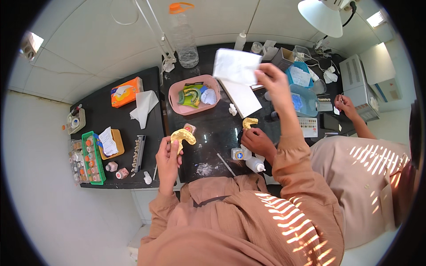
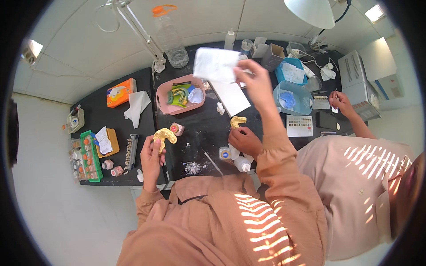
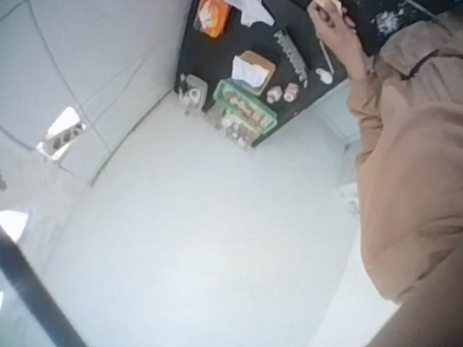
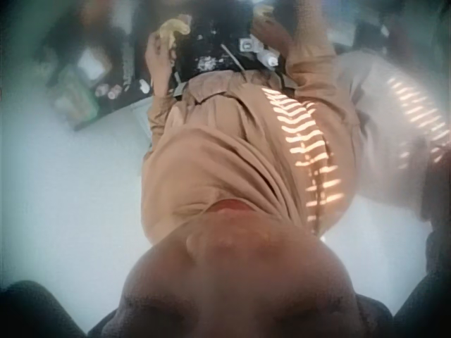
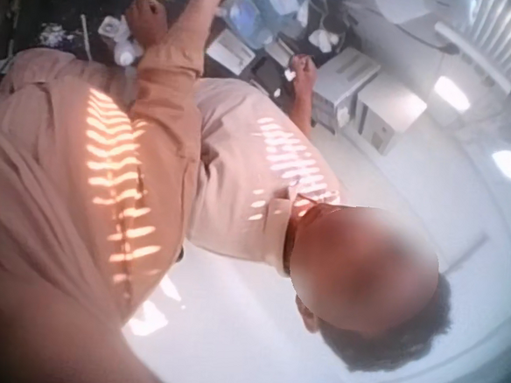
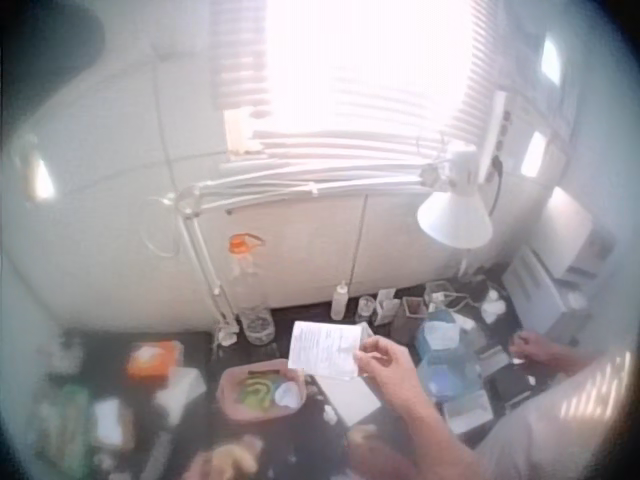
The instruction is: The person uses a metal spatula to apply a white powder to small tooth-shaped objects held in a metal holder. They wipe the objects with a tissue and place them into a tray. The person then handles a yellow dental mold and organizes various dental materials on the table.
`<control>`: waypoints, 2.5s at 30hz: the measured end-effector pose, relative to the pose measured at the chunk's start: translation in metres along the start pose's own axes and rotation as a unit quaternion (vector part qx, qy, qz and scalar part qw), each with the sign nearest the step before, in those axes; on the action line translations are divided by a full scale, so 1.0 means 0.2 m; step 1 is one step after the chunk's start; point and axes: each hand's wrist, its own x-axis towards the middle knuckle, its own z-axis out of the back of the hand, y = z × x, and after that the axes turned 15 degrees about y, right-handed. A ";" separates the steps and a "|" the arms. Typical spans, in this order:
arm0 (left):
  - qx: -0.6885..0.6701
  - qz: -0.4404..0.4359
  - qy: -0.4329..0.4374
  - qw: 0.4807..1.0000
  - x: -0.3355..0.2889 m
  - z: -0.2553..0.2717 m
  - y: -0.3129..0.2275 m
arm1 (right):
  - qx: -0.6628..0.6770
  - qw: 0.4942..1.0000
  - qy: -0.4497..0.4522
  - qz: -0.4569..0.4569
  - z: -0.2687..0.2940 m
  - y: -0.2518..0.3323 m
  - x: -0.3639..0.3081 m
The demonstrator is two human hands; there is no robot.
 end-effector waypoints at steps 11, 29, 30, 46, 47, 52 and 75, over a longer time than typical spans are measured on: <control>-0.021 -0.010 -0.059 0.998 -0.17 0.07 0.07 | -0.114 0.977 0.153 -0.100 -0.30 -0.44 0.30; 0.042 0.002 0.044 0.998 -0.16 -0.04 0.07 | -0.165 0.980 0.005 -0.109 0.05 0.28 -0.43; 0.058 -0.001 0.050 0.997 -0.15 -0.05 0.08 | -0.169 0.978 -0.001 -0.119 0.06 0.31 -0.46; -0.031 -0.006 -0.054 0.998 -0.29 0.03 0.10 | -0.135 0.979 0.102 -0.110 -0.36 0.52 -0.41; -0.049 -0.002 -0.057 0.997 -0.31 0.04 0.10 | -0.125 0.981 0.125 -0.082 -0.44 0.49 -0.42; -0.100 -0.005 -0.074 0.992 -0.39 0.10 0.09 | -0.156 0.913 0.376 -0.005 -0.93 0.38 -0.47; -0.215 0.033 -0.413 0.885 -0.91 1.29 0.72 | -0.170 0.971 0.166 0.034 -2.73 -0.19 0.35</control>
